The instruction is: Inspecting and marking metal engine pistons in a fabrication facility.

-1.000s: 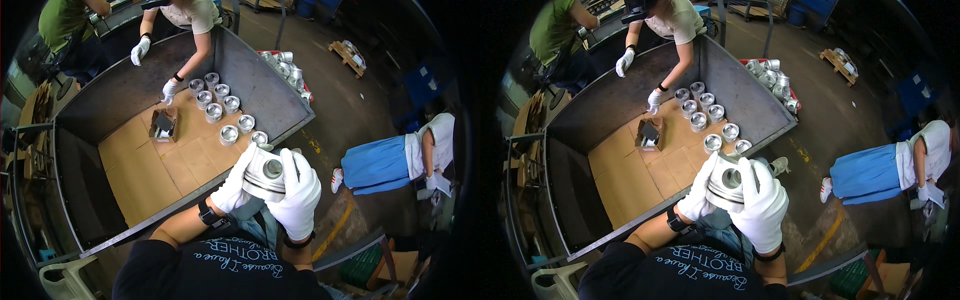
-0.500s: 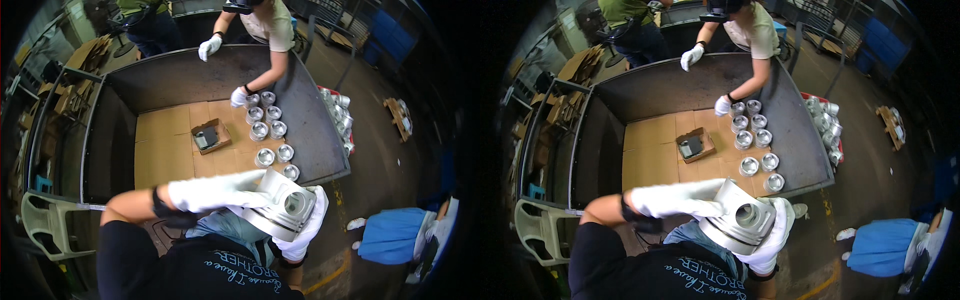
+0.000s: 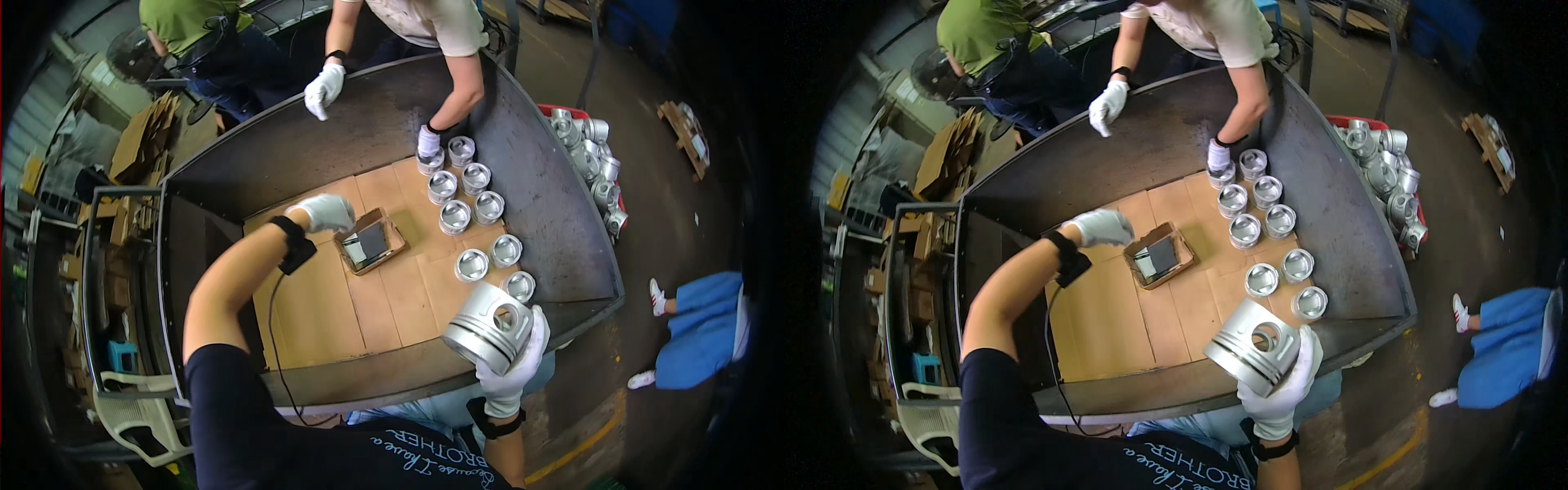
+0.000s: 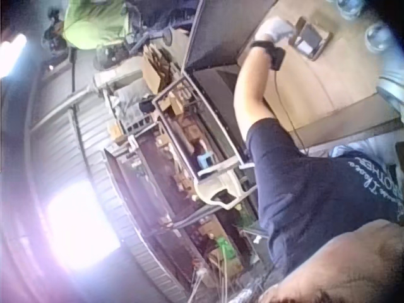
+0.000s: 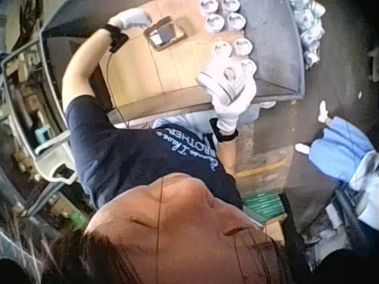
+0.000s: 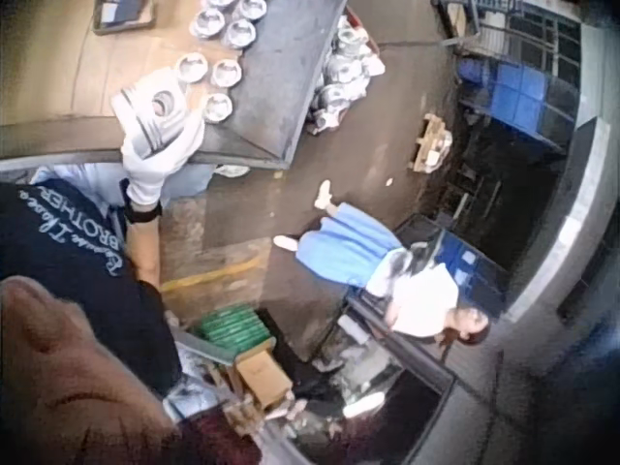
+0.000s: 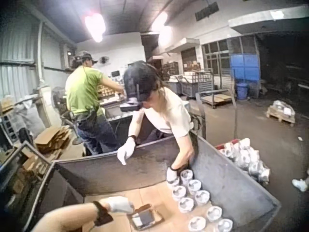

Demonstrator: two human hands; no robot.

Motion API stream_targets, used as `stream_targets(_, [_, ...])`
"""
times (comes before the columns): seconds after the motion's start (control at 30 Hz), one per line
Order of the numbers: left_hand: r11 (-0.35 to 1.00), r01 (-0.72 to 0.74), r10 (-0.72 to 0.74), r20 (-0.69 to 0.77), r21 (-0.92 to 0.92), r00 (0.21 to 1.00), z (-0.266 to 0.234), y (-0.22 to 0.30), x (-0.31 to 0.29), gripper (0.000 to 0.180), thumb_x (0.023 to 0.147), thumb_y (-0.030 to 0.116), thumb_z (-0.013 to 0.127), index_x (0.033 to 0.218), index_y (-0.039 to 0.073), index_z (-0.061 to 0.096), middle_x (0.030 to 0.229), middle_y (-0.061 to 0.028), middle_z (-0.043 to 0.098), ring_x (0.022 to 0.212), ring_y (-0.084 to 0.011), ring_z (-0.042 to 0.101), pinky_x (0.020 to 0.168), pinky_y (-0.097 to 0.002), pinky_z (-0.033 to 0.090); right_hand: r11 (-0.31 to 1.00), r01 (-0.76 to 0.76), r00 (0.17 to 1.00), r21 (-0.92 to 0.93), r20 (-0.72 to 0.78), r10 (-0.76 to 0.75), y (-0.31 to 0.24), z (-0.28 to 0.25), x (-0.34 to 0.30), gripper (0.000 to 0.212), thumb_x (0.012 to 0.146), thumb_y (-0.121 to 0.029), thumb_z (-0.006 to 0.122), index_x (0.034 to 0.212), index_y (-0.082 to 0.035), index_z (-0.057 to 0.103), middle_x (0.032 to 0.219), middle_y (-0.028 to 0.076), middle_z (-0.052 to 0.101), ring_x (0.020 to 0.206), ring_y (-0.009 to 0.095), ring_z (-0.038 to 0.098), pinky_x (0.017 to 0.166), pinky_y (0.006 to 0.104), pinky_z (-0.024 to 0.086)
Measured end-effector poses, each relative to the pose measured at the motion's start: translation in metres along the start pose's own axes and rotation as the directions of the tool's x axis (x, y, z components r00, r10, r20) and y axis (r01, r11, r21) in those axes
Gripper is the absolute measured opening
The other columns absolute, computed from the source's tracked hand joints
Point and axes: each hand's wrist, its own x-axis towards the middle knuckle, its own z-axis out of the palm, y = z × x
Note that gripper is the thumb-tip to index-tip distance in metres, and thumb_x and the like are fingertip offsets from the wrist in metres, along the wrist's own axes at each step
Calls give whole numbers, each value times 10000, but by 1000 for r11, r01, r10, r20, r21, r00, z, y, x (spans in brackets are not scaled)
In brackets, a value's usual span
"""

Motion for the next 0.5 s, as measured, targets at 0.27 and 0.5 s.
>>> stream_targets(0.27, [926,-85,36,138,368,990,184,-90,182,283,880,196,549,1029,86,763,1063,-148,726,1003,-331,697,857,-405,557,965,-179,983,-193,3,183,6,0,-8,1013,768,-559,746,1411,118,353,1290,214,474,1156,336,511,1011,431,410])
stream_targets(0.5, [964,205,-202,36,-172,979,276,-93,235,386,889,264,460,1120,81,710,1180,-192,668,1159,-359,609,964,-431,481,953,-157,979,-260,88,185,5,12,5,1049,676,-554,819,1430,3,348,1140,185,509,956,303,557,828,437,472])
